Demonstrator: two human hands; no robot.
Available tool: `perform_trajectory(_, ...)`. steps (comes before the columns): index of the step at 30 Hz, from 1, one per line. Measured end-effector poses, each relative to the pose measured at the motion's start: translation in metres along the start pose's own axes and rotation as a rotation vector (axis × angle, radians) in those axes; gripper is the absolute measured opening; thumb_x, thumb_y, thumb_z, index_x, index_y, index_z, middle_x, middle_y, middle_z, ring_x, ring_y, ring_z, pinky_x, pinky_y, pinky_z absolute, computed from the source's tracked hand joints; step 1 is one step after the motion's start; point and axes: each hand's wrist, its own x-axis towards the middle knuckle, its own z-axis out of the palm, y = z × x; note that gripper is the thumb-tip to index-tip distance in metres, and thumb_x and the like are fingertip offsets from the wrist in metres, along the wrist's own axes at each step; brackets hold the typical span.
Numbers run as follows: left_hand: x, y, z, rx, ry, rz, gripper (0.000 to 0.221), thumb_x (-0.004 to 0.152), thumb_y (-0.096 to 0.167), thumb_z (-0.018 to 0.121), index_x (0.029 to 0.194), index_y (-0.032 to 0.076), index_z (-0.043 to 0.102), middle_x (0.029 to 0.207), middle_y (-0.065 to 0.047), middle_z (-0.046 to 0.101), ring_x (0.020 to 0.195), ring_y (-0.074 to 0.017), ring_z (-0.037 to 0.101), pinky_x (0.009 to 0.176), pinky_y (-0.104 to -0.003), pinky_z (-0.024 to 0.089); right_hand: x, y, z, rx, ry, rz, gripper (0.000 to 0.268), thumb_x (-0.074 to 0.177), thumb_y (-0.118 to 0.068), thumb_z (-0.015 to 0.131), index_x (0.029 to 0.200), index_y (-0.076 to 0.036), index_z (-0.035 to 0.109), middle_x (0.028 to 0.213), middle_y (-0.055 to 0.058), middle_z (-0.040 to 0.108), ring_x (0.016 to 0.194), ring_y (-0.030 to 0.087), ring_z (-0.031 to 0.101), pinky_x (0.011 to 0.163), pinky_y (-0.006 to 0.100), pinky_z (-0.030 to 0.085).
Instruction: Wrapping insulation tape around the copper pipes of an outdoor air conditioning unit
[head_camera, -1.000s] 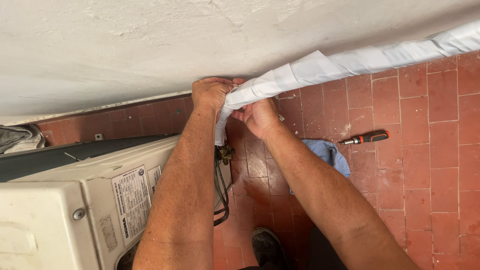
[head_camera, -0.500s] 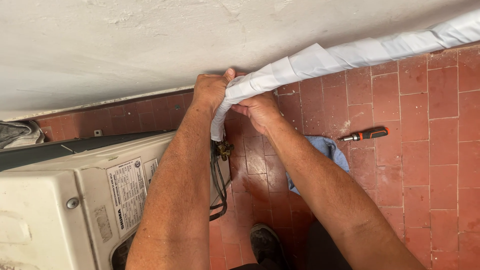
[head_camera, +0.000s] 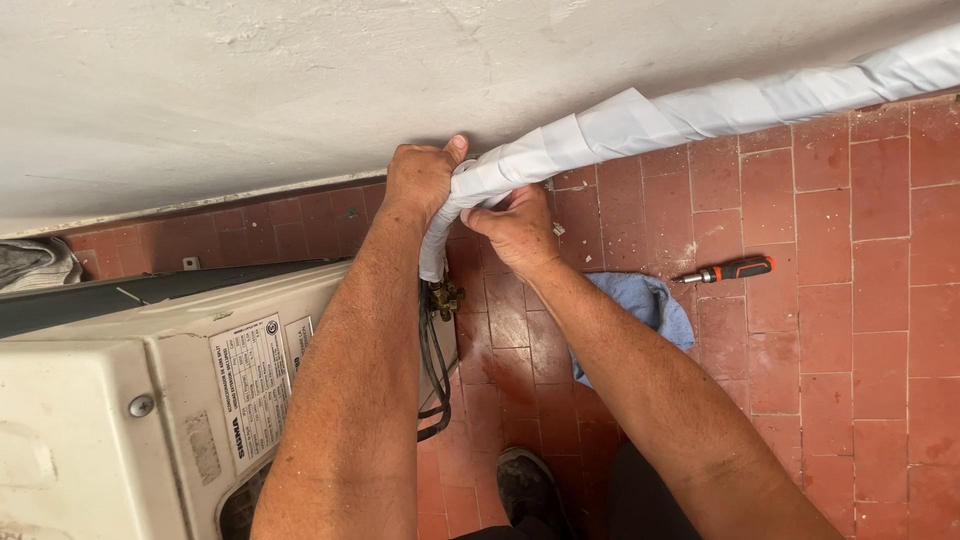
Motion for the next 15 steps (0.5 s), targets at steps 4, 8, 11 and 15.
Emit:
perform_trajectory(4, 0.002, -0.003, 0.001, 0.012, -0.002, 0.017, 0.040, 0.090, 0.056, 0.067, 0.091, 0.019, 0.083, 0.095, -0.011, 0.079, 0.112, -0.0374, 0.070, 0.097, -0.046, 0.054, -0.013, -0.033, 0.007, -0.073, -0.040, -0.059, 0.039, 0.073, 0.001, 0.089, 0.109, -0.004, 0.075, 0.096, 0.009, 0.078, 0.092, 0.014, 0.069, 0.087, 0.033, 0.060)
perform_trajectory(8, 0.007, 0.000, 0.002, 0.013, -0.002, 0.010, 0.039, 0.090, 0.055, 0.067, 0.090, 0.020, 0.083, 0.093, -0.009, 0.079, 0.110, -0.0364, 0.070, 0.098, -0.044, 0.055, -0.006, -0.022, -0.001, -0.138, 0.028, -0.066, 0.020, 0.082, 0.000, 0.082, 0.101, -0.006, 0.077, 0.082, 0.003, 0.074, 0.077, 0.010, 0.066, 0.070, 0.025, 0.061)
perform_trajectory(11, -0.004, 0.006, -0.002, 0.025, -0.009, -0.001, 0.037, 0.090, 0.054, 0.067, 0.090, 0.020, 0.083, 0.094, -0.010, 0.079, 0.111, -0.0367, 0.070, 0.098, -0.044, 0.055, -0.011, -0.009, -0.013, -0.107, 0.096, -0.004, 0.015, 0.085, -0.001, 0.079, 0.100, -0.004, 0.076, 0.078, 0.005, 0.072, 0.071, 0.010, 0.067, 0.069, 0.024, 0.063)
perform_trajectory(15, -0.001, 0.007, -0.001, 0.040, 0.006, -0.006, 0.037, 0.090, 0.054, 0.067, 0.089, 0.021, 0.083, 0.092, -0.010, 0.078, 0.109, -0.0367, 0.071, 0.097, -0.045, 0.056, -0.019, -0.017, -0.015, -0.019, 0.136, 0.033, 0.013, 0.088, 0.002, 0.073, 0.101, 0.000, 0.073, 0.078, 0.003, 0.067, 0.073, 0.008, 0.064, 0.070, 0.023, 0.063)
